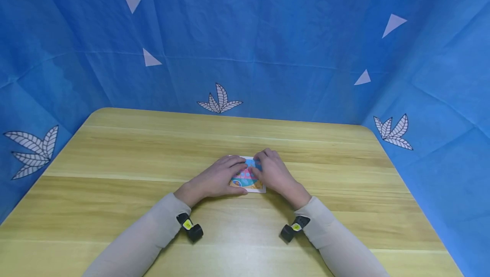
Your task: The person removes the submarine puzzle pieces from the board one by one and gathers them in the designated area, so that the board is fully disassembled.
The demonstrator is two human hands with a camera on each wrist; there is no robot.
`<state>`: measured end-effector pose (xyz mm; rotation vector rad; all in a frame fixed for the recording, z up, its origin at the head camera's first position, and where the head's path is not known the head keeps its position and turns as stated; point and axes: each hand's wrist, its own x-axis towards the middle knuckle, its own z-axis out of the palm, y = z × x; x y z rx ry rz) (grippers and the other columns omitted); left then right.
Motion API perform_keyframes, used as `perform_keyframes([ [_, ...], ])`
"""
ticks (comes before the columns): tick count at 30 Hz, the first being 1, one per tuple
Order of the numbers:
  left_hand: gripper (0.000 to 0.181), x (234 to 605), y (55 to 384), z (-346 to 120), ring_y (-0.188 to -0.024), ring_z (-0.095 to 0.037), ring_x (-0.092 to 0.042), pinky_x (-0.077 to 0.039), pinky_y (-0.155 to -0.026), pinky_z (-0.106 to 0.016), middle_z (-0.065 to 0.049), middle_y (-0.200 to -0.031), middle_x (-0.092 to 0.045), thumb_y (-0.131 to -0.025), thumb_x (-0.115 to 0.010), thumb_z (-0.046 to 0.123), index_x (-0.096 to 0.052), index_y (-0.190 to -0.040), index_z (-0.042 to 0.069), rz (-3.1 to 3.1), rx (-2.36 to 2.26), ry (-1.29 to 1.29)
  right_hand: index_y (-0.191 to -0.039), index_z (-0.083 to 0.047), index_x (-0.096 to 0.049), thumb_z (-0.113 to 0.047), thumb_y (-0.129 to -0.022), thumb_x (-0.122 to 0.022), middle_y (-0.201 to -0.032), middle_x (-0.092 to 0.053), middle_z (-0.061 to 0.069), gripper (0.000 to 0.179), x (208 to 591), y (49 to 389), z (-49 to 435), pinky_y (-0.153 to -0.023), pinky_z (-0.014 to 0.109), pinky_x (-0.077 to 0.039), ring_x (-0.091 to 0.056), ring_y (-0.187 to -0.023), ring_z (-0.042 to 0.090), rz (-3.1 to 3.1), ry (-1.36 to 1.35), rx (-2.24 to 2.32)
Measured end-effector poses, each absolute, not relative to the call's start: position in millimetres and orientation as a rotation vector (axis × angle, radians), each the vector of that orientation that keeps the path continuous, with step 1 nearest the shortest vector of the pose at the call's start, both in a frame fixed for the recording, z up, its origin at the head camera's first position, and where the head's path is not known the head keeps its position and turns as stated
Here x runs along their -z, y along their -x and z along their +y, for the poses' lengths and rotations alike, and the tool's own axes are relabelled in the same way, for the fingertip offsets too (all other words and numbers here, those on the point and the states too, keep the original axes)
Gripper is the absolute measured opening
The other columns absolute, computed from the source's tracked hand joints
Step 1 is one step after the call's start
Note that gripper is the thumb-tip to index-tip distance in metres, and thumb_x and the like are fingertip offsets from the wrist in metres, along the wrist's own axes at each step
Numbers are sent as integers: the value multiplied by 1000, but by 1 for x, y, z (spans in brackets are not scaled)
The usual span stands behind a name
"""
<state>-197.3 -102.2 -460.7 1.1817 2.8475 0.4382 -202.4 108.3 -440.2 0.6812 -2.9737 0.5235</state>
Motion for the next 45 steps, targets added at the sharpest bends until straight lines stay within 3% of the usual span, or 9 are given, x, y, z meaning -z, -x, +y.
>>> perform_keyframes([
  [14, 84, 462, 197, -102, -141, -23, -30, -19, -118, -40, -6, -153, -37, -88, -58, 65, -40, -150, 10, 2829, -427, -1195, -111, 0, -64, -26, -93, -68, -103, -60, 10, 32, 441, 206, 109, -89, 41, -47, -56, -98, 27, -2978, -655, -576],
  [23, 84, 458, 195, -101, -144, -24, -26, -16, -119, -40, -6, -157, -31, -90, -56, 64, -36, -152, 10, 2803, -399, -1158, -112, -5, -68, -20, -94, -67, -100, -60, 6, 23, 442, 215, 114, -75, 37, -50, -56, -86, 19, -3025, -596, -799],
  [28, 85, 459, 195, -101, -145, -24, -24, -16, -119, -41, -2, -158, -29, -90, -55, 65, -34, -153, 11, 2796, -388, -1159, -112, -7, -70, -18, -94, -67, -97, -59, 4, 21, 443, 219, 118, -75, 36, -50, -57, -85, 18, -3039, -577, -935],
  [33, 82, 458, 195, -101, -145, -26, -23, -15, -119, -43, 2, -158, -30, -91, -53, 64, -32, -154, 16, 2783, -382, -1167, -110, -8, -71, -17, -94, -67, -97, -59, 3, 18, 447, 224, 122, -76, 36, -50, -57, -87, 19, -3032, -543, -1077],
  [45, 62, 456, 193, -102, -145, -32, -22, -13, -118, -48, -1, -156, -34, -96, -48, 59, -41, -150, 29, 2743, -326, -1267, -106, -10, -72, -18, -90, -72, -94, -64, 2, 17, 452, 230, 128, -75, 34, -50, -58, -85, 18, -2986, -498, -1251],
])
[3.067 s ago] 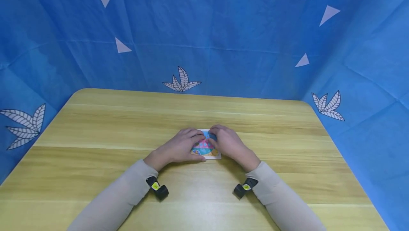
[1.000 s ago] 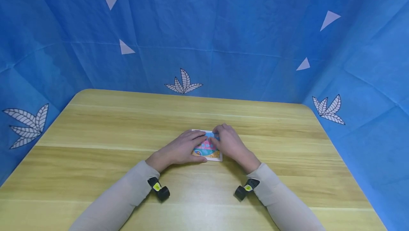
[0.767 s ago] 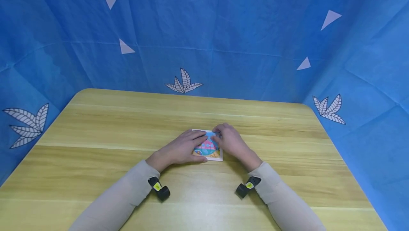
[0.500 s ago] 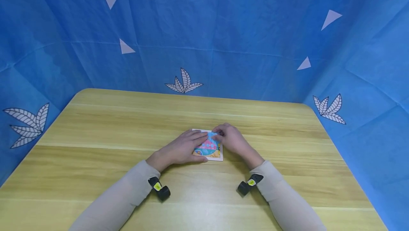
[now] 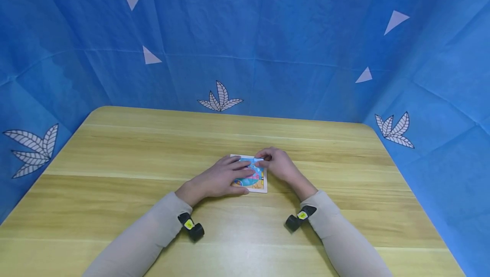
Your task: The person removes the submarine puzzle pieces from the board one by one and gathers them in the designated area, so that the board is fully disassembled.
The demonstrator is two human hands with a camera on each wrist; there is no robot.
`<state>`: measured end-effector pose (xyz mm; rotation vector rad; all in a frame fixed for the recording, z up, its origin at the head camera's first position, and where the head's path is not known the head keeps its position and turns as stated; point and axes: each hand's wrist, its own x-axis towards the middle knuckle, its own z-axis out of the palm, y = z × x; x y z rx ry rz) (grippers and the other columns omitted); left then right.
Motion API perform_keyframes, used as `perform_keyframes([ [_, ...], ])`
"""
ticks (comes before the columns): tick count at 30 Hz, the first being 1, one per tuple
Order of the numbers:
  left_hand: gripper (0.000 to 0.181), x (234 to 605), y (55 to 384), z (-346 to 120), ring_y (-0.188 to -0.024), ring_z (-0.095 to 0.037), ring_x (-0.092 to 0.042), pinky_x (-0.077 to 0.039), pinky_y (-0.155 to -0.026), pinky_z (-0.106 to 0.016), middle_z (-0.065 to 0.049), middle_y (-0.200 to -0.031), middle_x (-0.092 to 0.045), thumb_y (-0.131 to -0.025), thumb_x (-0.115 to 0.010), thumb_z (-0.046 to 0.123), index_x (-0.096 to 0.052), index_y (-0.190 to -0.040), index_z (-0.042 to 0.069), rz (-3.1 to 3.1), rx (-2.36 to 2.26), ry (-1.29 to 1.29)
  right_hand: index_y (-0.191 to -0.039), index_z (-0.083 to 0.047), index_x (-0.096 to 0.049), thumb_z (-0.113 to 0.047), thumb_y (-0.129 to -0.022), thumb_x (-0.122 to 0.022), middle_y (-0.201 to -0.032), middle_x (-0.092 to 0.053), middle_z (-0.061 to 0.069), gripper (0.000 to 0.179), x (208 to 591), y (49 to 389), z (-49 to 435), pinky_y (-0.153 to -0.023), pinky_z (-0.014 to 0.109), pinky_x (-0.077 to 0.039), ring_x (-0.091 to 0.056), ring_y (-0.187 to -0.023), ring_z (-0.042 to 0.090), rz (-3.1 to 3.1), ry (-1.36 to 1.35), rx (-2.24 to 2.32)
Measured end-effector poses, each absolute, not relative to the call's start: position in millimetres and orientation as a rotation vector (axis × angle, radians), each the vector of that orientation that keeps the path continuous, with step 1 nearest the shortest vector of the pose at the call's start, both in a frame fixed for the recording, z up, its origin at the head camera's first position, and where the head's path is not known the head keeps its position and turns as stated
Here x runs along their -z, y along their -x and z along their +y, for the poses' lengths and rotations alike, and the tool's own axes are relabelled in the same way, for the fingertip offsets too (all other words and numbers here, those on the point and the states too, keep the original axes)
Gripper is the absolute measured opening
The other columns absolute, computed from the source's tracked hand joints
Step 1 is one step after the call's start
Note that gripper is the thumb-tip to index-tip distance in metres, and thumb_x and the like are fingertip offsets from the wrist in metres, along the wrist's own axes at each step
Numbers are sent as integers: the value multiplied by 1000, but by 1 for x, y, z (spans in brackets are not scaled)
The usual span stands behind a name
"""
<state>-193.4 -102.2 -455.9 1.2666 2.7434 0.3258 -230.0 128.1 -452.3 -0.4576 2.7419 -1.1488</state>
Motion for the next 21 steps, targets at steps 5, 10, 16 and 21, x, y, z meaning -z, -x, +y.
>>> perform_keyframes([
  [5, 62, 456, 193, -102, -145, -32, -22, -13, -118, -48, -2, -155, -35, -96, -48, 59, -41, -150, 29, 2745, -330, -1268, -106, -10, -72, -18, -91, -72, -89, -65, 1, 18, 452, 231, 130, -71, 33, -49, -57, -81, 18, 2703, 442, 1196],
  [10, 62, 458, 193, -101, -145, -31, -22, -12, -118, -48, -2, -155, -35, -96, -48, 59, -40, -150, 30, 2750, -326, -1261, -105, -10, -71, -17, -91, -71, -89, -64, 2, 16, 452, 231, 132, -69, 33, -48, -57, -80, 18, 2650, 447, 1263],
  [16, 62, 458, 193, -101, -145, -31, -21, -11, -119, -48, -1, -155, -35, -96, -48, 59, -41, -150, 30, 2753, -333, -1252, -103, -13, -71, -21, -93, -68, -90, -64, 3, 12, 452, 231, 136, -69, 34, -46, -56, -80, 21, 2580, 430, 1348],
  [21, 62, 458, 193, -101, -145, -32, -21, -12, -118, -48, -1, -155, -35, -96, -48, 59, -42, -150, 29, 2757, -333, -1255, -100, -14, -71, -20, -98, -61, -95, -67, 1, 12, 452, 232, 138, -73, 35, -48, -57, -85, 20, 2569, 463, 1381],
])
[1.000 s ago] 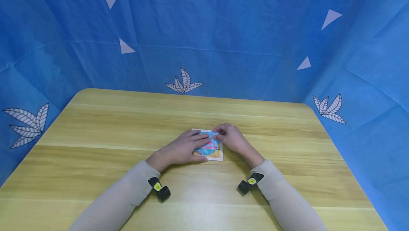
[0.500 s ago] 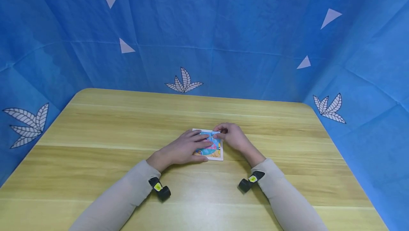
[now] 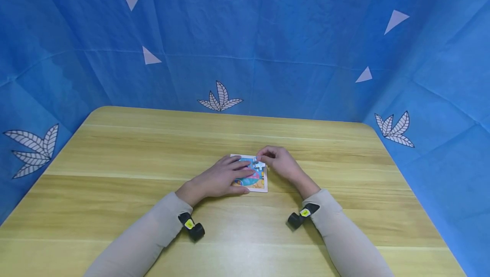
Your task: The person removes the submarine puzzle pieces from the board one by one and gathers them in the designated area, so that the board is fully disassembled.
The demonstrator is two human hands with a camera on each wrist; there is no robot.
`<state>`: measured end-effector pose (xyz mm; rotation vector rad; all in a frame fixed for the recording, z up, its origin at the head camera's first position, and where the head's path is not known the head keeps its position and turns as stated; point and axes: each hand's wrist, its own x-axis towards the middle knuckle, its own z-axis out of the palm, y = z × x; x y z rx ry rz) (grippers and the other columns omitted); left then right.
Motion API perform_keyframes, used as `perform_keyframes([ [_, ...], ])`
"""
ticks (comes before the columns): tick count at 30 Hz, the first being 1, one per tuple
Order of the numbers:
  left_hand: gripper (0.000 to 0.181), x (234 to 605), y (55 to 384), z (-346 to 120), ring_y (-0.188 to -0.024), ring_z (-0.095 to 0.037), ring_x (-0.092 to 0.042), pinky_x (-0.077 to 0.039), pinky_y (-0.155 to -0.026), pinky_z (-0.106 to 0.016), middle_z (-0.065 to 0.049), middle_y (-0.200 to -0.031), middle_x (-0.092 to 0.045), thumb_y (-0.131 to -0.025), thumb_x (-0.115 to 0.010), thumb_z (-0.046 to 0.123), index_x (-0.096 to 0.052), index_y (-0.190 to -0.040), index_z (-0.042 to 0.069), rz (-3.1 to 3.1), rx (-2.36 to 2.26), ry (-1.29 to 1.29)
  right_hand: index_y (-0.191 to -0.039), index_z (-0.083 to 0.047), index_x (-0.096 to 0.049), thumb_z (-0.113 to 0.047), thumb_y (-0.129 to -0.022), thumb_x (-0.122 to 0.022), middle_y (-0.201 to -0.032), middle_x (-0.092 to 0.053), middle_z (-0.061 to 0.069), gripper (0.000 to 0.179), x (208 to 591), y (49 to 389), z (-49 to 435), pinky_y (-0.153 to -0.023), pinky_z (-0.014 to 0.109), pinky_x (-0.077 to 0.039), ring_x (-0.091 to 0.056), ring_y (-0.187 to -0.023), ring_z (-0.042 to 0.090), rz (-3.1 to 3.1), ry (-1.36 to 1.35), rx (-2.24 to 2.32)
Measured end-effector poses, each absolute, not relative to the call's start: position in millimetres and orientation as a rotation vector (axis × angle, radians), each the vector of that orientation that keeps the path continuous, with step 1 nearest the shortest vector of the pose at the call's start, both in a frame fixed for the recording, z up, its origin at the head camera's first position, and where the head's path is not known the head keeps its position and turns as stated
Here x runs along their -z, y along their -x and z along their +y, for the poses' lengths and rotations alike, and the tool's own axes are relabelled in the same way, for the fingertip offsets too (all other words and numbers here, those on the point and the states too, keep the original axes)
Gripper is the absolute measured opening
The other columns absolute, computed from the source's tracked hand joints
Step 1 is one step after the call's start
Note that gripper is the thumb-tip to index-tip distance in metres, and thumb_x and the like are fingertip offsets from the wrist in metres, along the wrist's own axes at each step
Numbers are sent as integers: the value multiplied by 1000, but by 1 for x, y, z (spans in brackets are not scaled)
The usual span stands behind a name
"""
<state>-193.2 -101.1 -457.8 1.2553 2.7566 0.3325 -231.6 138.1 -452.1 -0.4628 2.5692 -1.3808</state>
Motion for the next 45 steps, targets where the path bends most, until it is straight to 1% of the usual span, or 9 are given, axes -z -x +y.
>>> perform_keyframes([
  [3, 62, 458, 193, -101, -145, -32, -21, -12, -118, -49, -1, -155, -35, -96, -47, 60, -41, -150, 29, 2756, -331, -1258, -100, -14, -72, -18, -99, -58, -97, -67, 1, 14, 452, 231, 139, -74, 35, -49, -58, -86, 20, 2569, 460, 1398],
  [11, 62, 459, 193, -101, -146, -31, -20, -11, -119, -48, -1, -156, -34, -97, -45, 60, -40, -151, 29, 2758, -322, -1266, -108, -7, -72, -20, -100, -56, -99, -69, 5, 22, 446, 230, 141, -73, 34, -54, -62, -84, 20, 2523, 381, 1485],
  [15, 62, 459, 194, -101, -146, -30, -20, -11, -119, -47, -1, -157, -32, -97, -43, 61, -39, -151, 30, 2755, -316, -1261, -108, -8, -72, -20, -100, -55, -100, -69, 5, 22, 445, 230, 143, -72, 35, -54, -62, -83, 21, 2527, 365, 1517],
  [20, 63, 459, 193, -102, -146, -30, -20, -11, -119, -47, -1, -157, -32, -97, -43, 61, -38, -151, 31, 2754, -315, -1261, -108, -7, -72, -19, -101, -54, -100, -68, 7, 23, 445, 232, 148, -71, 36, -52, -60, -80, 24, 2535, 345, 1551],
  [24, 62, 458, 193, -102, -146, -30, -20, -11, -119, -48, -1, -157, -32, -97, -44, 61, -38, -151, 31, 2753, -323, -1265, -107, -5, -72, -18, -100, -54, -99, -68, 8, 23, 444, 232, 155, -70, 35, -51, -58, -79, 22, 2549, 335, 1572],
  [29, 63, 457, 194, -102, -145, -30, -21, -12, -119, -47, 0, -157, -32, -96, -44, 62, -38, -151, 31, 2762, -313, -1266, -108, -1, -70, -17, -100, -54, -103, -68, 10, 24, 440, 234, 164, -74, 37, -52, -58, -82, 21, 2551, 319, 1570],
  [38, 63, 455, 199, -102, -145, -30, -24, -14, -118, -47, 0, -156, -34, -96, -46, 62, -41, -150, 31, 2801, -280, -1264, -111, 0, -70, -20, -101, -54, -103, -67, 11, 27, 432, 238, 187, -71, 33, -50, -56, -84, 20, 2612, 349, 1445],
  [41, 64, 458, 198, -102, -144, -29, -24, -14, -118, -48, 1, -156, -35, -95, -45, 63, -41, -150, 31, 2801, -274, -1270, -110, -2, -70, -22, -101, -54, -107, -67, 11, 27, 435, 236, 198, -74, 33, -49, -56, -89, 20, 2660, 335, 1382],
  [45, 64, 461, 194, -101, -144, -30, -25, -14, -118, -48, 0, -155, -36, -95, -46, 63, -42, -149, 30, 2798, -288, -1275, -108, -3, -71, -20, -100, -54, -112, -67, 11, 25, 438, 234, 214, -78, 34, -48, -57, -95, 21, 2699, 309, 1365],
])
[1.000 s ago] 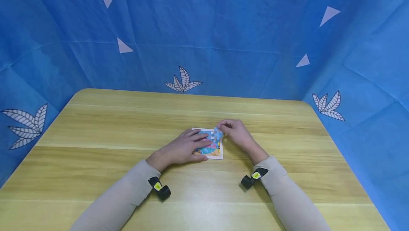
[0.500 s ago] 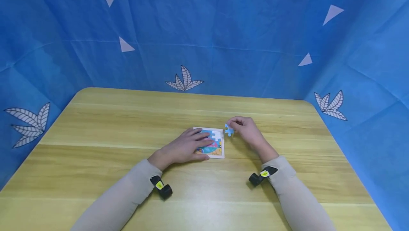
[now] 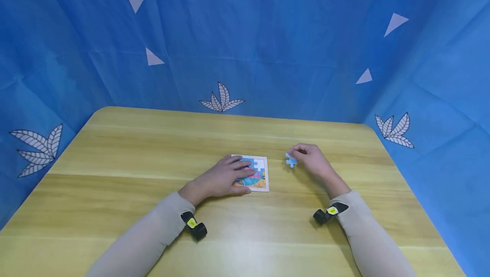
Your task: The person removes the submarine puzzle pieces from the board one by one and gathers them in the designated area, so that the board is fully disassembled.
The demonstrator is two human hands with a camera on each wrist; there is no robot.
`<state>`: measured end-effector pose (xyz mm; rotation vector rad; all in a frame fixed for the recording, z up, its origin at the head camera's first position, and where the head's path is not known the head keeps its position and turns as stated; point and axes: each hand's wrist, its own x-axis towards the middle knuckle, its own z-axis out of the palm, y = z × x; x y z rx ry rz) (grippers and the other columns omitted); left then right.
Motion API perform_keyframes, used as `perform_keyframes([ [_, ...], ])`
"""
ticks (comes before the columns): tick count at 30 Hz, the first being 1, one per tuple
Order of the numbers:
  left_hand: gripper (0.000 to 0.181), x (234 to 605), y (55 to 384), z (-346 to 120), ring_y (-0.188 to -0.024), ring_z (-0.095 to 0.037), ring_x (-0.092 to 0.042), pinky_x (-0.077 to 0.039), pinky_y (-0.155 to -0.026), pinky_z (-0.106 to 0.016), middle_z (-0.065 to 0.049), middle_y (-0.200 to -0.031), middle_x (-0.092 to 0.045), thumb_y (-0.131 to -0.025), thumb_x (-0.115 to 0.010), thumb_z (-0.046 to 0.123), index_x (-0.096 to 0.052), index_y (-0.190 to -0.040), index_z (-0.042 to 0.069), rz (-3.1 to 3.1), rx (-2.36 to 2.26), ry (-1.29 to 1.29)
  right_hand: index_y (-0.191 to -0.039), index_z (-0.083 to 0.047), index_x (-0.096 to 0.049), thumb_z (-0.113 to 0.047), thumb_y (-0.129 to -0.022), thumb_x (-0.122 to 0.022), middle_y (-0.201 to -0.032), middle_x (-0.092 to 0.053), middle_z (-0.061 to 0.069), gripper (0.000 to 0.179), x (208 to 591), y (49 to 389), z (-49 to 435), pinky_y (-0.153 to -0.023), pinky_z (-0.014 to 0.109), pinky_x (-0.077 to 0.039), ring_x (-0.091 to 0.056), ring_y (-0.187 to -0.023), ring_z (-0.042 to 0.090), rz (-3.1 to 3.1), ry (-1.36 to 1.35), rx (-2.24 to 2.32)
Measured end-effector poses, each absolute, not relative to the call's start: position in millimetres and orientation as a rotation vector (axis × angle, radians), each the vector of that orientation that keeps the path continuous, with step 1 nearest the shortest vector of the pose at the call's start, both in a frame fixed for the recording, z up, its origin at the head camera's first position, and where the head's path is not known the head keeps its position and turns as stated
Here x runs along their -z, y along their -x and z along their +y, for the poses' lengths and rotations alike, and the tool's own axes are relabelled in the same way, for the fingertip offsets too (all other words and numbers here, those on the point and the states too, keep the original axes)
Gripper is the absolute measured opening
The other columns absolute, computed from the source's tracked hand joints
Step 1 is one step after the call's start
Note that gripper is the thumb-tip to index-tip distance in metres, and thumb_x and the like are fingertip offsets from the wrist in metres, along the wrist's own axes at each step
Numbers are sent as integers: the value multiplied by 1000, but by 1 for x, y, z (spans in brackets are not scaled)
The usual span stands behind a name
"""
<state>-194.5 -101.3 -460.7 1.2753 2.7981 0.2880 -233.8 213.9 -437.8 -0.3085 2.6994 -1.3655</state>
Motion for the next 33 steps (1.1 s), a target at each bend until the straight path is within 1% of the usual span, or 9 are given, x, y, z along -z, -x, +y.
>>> perform_keyframes([
  [6, 63, 461, 194, -100, -145, -29, -24, -13, -119, -47, 1, -155, -36, -95, -45, 64, -42, -149, 31, 2796, -286, -1274, -110, 0, -69, -19, -102, -52, -115, -65, 15, 27, 440, 232, 238, -77, 32, -51, -58, -93, 21, 2699, 250, 1401],
  [9, 63, 460, 194, -100, -145, -28, -24, -13, -119, -45, 2, -155, -36, -95, -45, 64, -43, -149, 32, 2802, -272, -1270, -111, 1, -69, -20, -102, -52, -115, -65, 16, 28, 442, 232, 247, -76, 32, -50, -57, -93, 22, 2717, 229, 1394],
  [14, 64, 461, 195, -99, -144, -28, -25, -15, -118, -45, 2, -155, -36, -94, -44, 65, -42, -149, 33, 2808, -261, -1286, -110, 1, -69, -20, -102, -52, -116, -65, 17, 28, 446, 230, 257, -83, 36, -45, -56, -102, 27, 2749, 186, 1362],
  [18, 65, 462, 194, -98, -144, -28, -26, -18, -118, -45, 2, -155, -35, -94, -42, 66, -41, -150, 33, 2803, -253, -1287, -110, -1, -70, -24, -101, -54, -117, -66, 16, 30, 450, 229, 260, -87, 40, -43, -56, -109, 30, 2773, 171, 1308],
  [24, 65, 463, 193, -98, -144, -27, -25, -22, -117, -43, 1, -156, -34, -95, -44, 65, -41, -150, 31, 2788, -282, -1265, -112, -1, -70, -26, -101, -54, -120, -64, 18, 31, 453, 231, 266, -90, 42, -42, -55, -113, 32, 2781, 163, 1276],
  [27, 65, 462, 192, -98, -144, -27, -26, -23, -117, -43, 0, -156, -34, -95, -45, 64, -41, -150, 30, 2785, -301, -1270, -112, 0, -70, -26, -100, -56, -120, -63, 19, 31, 453, 233, 272, -88, 41, -42, -55, -111, 32, 2823, 169, 1217],
  [29, 64, 462, 192, -99, -144, -27, -26, -23, -117, -42, 0, -156, -34, -95, -45, 63, -42, -150, 29, 2788, -302, -1270, -110, -1, -71, -26, -99, -57, -118, -61, 19, 31, 453, 235, 274, -86, 41, -43, -55, -106, 32, 2860, 176, 1160],
  [33, 64, 462, 192, -100, -144, -26, -26, -24, -116, -43, 2, -156, -34, -95, -46, 63, -42, -150, 31, 2797, -302, -1244, -107, -2, -73, -28, -98, -60, -113, -61, 17, 30, 452, 238, 274, -81, 40, -43, -55, -100, 30, 2908, 227, 1058],
])
